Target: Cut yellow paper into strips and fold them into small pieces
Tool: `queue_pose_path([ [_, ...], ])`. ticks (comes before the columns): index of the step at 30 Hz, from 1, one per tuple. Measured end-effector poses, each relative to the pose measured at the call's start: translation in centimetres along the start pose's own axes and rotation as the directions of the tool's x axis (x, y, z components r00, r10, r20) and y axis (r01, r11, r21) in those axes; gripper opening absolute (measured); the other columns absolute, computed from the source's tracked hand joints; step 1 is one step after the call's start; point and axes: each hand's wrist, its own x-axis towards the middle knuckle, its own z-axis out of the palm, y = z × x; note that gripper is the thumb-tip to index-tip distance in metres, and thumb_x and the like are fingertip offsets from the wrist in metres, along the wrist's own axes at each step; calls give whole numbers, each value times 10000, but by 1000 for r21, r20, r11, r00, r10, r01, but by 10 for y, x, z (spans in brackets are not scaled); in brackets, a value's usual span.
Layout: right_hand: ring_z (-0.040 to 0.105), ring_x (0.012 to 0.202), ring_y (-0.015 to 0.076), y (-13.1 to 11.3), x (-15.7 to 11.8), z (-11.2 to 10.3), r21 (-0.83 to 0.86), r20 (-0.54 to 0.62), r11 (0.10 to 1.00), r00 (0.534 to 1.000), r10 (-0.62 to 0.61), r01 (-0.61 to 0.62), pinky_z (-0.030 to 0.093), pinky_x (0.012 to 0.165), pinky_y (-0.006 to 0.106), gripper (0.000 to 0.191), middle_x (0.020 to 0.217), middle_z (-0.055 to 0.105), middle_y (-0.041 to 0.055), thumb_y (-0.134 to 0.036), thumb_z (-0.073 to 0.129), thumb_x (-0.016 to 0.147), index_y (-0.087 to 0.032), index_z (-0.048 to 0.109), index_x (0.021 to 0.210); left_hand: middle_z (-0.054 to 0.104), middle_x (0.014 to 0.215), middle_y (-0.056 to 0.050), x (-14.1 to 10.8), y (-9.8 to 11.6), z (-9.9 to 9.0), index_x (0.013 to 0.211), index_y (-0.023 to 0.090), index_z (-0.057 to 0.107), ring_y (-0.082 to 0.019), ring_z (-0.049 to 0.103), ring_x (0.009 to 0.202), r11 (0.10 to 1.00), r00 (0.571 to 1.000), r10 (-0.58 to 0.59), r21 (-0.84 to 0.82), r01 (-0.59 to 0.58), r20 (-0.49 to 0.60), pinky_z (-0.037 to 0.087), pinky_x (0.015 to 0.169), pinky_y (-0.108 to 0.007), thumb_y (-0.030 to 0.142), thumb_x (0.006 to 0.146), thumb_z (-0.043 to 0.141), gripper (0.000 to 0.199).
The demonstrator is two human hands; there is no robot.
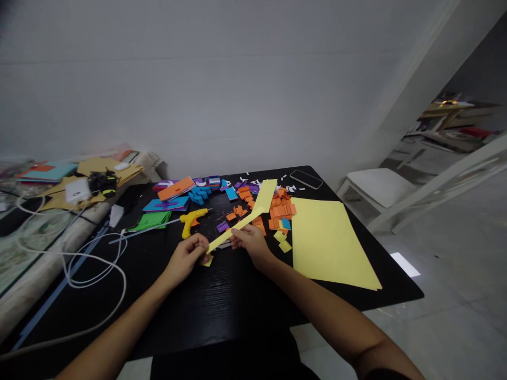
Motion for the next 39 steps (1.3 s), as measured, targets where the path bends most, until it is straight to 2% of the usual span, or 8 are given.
queue_pose_path([
  [5,621,612,130,-3,-10,4,-88,251,996,968,4,19,521,563,243,332,706,670,12,-328,831,677,-141,700,919,583,571,44,5,4,-8,789,176,563,-108,553,508,990,974,41,-123,-69,-221,454,550,-222,340,846,615,182],
  [10,672,699,158,-5,-12,5,-110,425,993,905,13,37,556,615,271,345,879,715,69,-388,788,741,-137,703,961,575,563,45,7,3,-12,819,178,550,-104,532,491,971,978,13,-230,-62,-208,425,521,-214,435,867,626,272],
  [15,687,661,152,-1,-6,0,-128,433,984,886,165,-121,519,612,250,442,805,717,57,-497,721,784,-126,709,1023,553,522,55,4,6,-5,788,188,507,-93,474,455,989,999,46,-140,-49,-26,392,514,-215,505,875,610,344],
  [18,683,643,154,2,-11,3,-222,444,973,882,156,-60,481,598,240,392,738,710,43,-493,696,798,-125,717,933,528,519,60,1,6,-2,753,189,502,-91,459,449,998,997,48,-32,-47,55,371,493,-211,523,876,601,369],
  [23,634,597,154,12,-20,12,-374,375,915,927,0,151,452,570,251,253,644,672,13,-408,706,773,-160,690,730,522,529,63,0,-1,0,790,181,541,-89,472,450,998,996,33,50,-37,78,348,467,-192,502,881,603,340],
  [31,628,523,158,13,-19,14,-346,302,937,952,56,55,477,530,258,193,576,635,-9,-343,660,768,-183,624,666,559,568,42,-3,3,5,795,163,560,-87,496,461,1000,986,10,-17,-8,163,379,478,-198,490,877,611,341],
  [35,609,508,149,10,-19,14,-352,312,934,948,60,57,458,512,245,172,547,617,-21,-316,652,762,-188,618,652,544,536,46,-3,4,6,748,168,558,-89,479,446,999,993,33,-14,-31,114,366,466,-201,477,866,613,335],
  [39,570,467,133,10,-17,13,-340,323,938,945,49,68,444,494,238,164,508,601,-27,-285,639,757,-189,614,627,498,466,67,3,4,-4,697,184,543,-84,424,407,997,993,55,-38,-60,-106,352,461,-205,396,856,616,274],
])
